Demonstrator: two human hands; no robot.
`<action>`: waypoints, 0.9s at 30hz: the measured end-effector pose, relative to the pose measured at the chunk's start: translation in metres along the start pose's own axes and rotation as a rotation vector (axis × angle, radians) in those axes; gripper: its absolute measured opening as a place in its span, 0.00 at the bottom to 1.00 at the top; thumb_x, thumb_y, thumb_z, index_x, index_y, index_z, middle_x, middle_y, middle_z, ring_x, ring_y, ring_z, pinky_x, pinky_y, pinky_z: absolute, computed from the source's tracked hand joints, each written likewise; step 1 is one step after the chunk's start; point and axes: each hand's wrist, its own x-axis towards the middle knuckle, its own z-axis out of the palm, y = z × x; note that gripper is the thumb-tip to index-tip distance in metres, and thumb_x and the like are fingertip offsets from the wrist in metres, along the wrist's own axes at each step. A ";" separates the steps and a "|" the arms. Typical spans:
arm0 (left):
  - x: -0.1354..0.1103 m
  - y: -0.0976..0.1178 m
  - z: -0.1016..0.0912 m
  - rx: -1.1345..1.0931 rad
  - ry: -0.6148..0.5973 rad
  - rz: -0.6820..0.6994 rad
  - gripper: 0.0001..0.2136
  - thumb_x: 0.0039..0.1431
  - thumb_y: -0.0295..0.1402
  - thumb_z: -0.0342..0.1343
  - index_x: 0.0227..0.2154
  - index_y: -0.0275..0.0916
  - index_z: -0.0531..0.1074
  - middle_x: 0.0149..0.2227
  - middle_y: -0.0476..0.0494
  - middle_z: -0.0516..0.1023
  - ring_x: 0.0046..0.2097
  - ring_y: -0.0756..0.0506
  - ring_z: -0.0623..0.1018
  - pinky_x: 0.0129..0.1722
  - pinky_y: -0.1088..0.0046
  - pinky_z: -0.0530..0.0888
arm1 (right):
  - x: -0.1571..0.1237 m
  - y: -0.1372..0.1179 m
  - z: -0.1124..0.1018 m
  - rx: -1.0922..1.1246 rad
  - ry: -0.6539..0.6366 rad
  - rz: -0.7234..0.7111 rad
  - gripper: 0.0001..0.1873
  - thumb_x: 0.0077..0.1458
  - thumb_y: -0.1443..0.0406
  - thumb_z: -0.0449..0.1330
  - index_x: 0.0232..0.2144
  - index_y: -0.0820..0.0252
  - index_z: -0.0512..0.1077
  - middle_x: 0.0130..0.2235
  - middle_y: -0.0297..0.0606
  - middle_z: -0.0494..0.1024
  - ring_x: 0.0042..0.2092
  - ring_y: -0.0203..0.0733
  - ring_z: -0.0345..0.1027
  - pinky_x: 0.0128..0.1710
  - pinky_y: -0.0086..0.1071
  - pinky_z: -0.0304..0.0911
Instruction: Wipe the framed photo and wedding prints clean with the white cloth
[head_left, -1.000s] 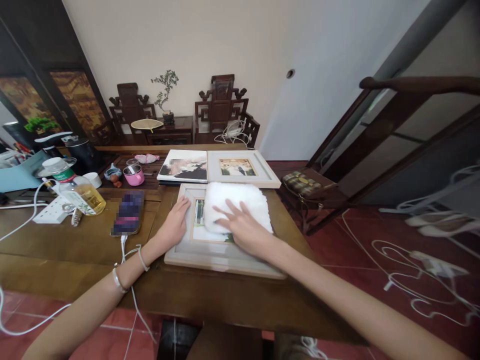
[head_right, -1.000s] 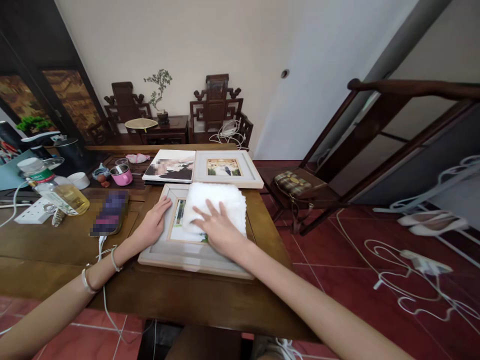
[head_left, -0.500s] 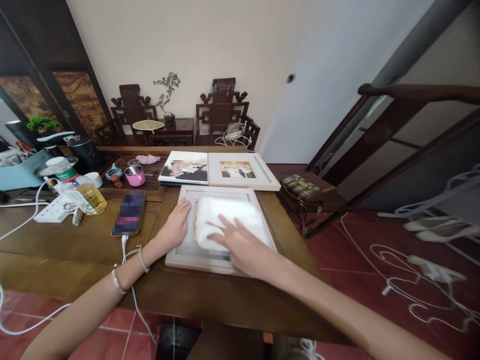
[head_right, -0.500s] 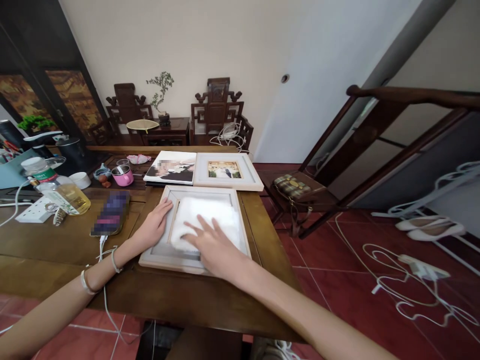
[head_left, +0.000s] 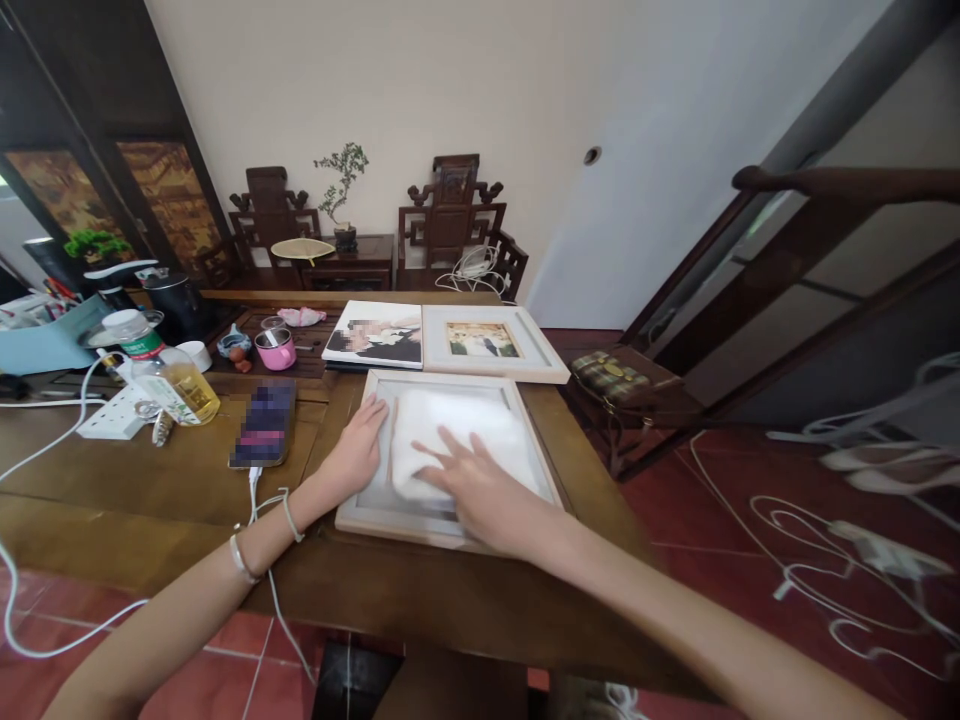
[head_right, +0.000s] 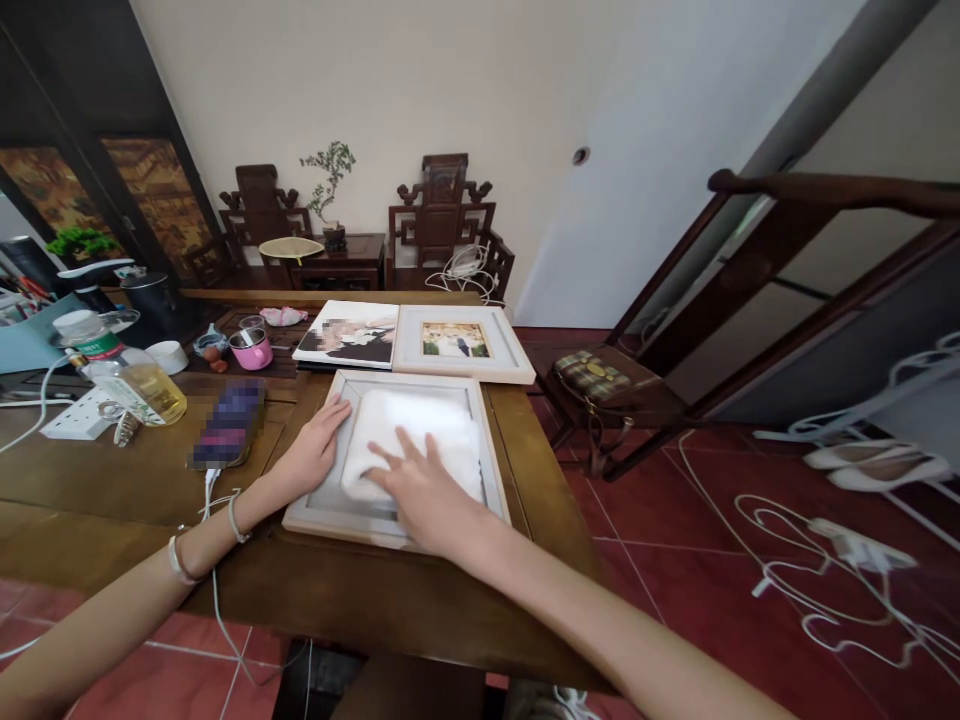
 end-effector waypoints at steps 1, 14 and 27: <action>0.000 0.000 0.000 0.008 0.003 0.003 0.25 0.56 0.17 0.42 0.58 0.31 0.62 0.60 0.31 0.65 0.66 0.39 0.57 0.63 0.51 0.58 | -0.010 -0.008 -0.003 0.051 -0.040 -0.029 0.39 0.41 0.83 0.47 0.55 0.58 0.66 0.66 0.41 0.55 0.67 0.63 0.35 0.59 0.66 0.41; 0.000 0.012 -0.002 0.009 0.004 -0.075 0.18 0.65 0.28 0.40 0.54 0.30 0.66 0.59 0.31 0.66 0.65 0.39 0.58 0.63 0.52 0.59 | 0.017 0.006 -0.005 -0.119 0.056 0.052 0.38 0.43 0.83 0.48 0.57 0.58 0.64 0.66 0.43 0.54 0.66 0.64 0.40 0.57 0.65 0.47; 0.002 0.026 -0.015 -0.186 0.104 -0.125 0.25 0.68 0.40 0.33 0.59 0.30 0.61 0.62 0.33 0.62 0.64 0.43 0.61 0.64 0.61 0.57 | 0.044 -0.025 0.002 -0.275 0.056 -0.067 0.25 0.51 0.77 0.54 0.52 0.64 0.70 0.65 0.50 0.54 0.64 0.72 0.43 0.56 0.66 0.50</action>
